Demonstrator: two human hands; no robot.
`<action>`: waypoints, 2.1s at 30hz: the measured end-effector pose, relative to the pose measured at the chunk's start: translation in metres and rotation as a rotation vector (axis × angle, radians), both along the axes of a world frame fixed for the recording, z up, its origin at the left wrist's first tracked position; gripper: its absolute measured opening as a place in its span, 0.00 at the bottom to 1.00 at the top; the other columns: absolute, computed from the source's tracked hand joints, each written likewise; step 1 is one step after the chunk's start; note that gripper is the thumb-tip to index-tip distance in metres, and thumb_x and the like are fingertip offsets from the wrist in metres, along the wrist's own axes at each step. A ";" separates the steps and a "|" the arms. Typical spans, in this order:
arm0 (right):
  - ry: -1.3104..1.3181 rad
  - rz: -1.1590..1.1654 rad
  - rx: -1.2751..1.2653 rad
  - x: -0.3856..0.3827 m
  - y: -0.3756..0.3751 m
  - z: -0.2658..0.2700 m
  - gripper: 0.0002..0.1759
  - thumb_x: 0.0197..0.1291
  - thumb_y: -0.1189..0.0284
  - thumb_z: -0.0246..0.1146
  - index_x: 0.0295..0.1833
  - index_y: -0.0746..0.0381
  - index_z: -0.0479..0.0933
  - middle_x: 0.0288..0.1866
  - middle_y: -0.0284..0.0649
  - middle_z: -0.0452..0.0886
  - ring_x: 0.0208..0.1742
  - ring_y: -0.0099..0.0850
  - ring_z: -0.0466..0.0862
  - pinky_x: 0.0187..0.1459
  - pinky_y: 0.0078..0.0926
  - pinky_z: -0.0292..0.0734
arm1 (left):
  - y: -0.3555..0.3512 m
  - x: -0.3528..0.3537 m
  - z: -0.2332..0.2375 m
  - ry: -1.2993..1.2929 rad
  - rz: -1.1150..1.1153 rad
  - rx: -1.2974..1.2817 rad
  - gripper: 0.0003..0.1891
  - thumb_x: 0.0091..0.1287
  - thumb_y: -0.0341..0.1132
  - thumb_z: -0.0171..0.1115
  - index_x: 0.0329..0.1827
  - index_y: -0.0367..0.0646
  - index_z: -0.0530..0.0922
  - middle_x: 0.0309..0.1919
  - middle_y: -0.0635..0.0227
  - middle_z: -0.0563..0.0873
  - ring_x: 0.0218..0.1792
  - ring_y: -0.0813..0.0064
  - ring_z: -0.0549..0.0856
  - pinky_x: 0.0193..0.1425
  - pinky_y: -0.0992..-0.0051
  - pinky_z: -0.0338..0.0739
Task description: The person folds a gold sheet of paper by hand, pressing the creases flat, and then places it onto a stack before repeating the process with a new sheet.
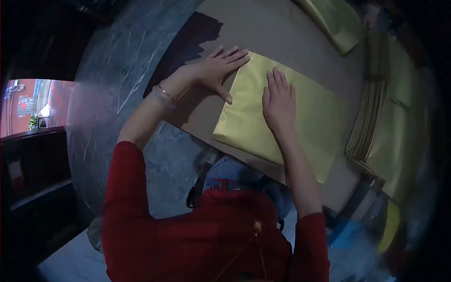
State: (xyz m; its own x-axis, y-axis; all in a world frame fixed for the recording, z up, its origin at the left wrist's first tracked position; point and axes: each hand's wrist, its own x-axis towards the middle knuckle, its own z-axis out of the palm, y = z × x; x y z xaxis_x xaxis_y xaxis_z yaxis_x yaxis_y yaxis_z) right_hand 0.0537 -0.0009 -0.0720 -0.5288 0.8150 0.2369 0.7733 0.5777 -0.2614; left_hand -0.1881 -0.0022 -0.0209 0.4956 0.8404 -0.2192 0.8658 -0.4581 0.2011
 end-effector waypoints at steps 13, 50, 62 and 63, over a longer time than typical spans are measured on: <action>-0.037 0.211 -0.078 -0.002 -0.057 0.011 0.28 0.68 0.63 0.49 0.72 0.58 0.58 0.76 0.37 0.55 0.76 0.33 0.55 0.73 0.47 0.47 | 0.000 0.005 -0.007 0.012 0.054 0.004 0.68 0.36 0.61 0.76 0.77 0.49 0.41 0.77 0.64 0.43 0.77 0.58 0.42 0.77 0.52 0.40; -0.059 0.762 -0.160 0.006 -0.100 0.017 0.28 0.68 0.55 0.47 0.72 0.46 0.59 0.77 0.28 0.53 0.77 0.27 0.52 0.75 0.46 0.41 | -0.054 0.023 0.006 -0.096 0.076 -0.054 0.44 0.50 0.39 0.71 0.72 0.47 0.59 0.70 0.68 0.65 0.69 0.61 0.66 0.73 0.60 0.58; -0.054 0.578 -0.166 0.009 -0.118 0.026 0.35 0.59 0.49 0.55 0.73 0.39 0.58 0.78 0.32 0.52 0.77 0.29 0.53 0.74 0.46 0.45 | -0.069 0.016 0.004 0.093 -0.031 -0.144 0.75 0.29 0.61 0.78 0.77 0.44 0.35 0.77 0.60 0.39 0.77 0.58 0.41 0.76 0.48 0.40; -0.002 0.541 -0.150 0.011 -0.121 0.024 0.36 0.57 0.50 0.57 0.72 0.39 0.59 0.77 0.34 0.54 0.76 0.30 0.55 0.73 0.46 0.47 | -0.068 0.019 0.005 0.139 -0.029 -0.155 0.77 0.29 0.64 0.77 0.77 0.45 0.32 0.77 0.60 0.38 0.77 0.56 0.40 0.76 0.50 0.38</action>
State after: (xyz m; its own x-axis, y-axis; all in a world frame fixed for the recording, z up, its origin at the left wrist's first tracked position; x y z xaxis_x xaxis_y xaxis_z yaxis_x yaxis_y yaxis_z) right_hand 0.0647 -0.1219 -0.0478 -0.8811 0.4522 0.1384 0.3775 0.8489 -0.3700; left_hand -0.1693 -0.0706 -0.0155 0.4748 0.7773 -0.4128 0.8772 -0.4558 0.1508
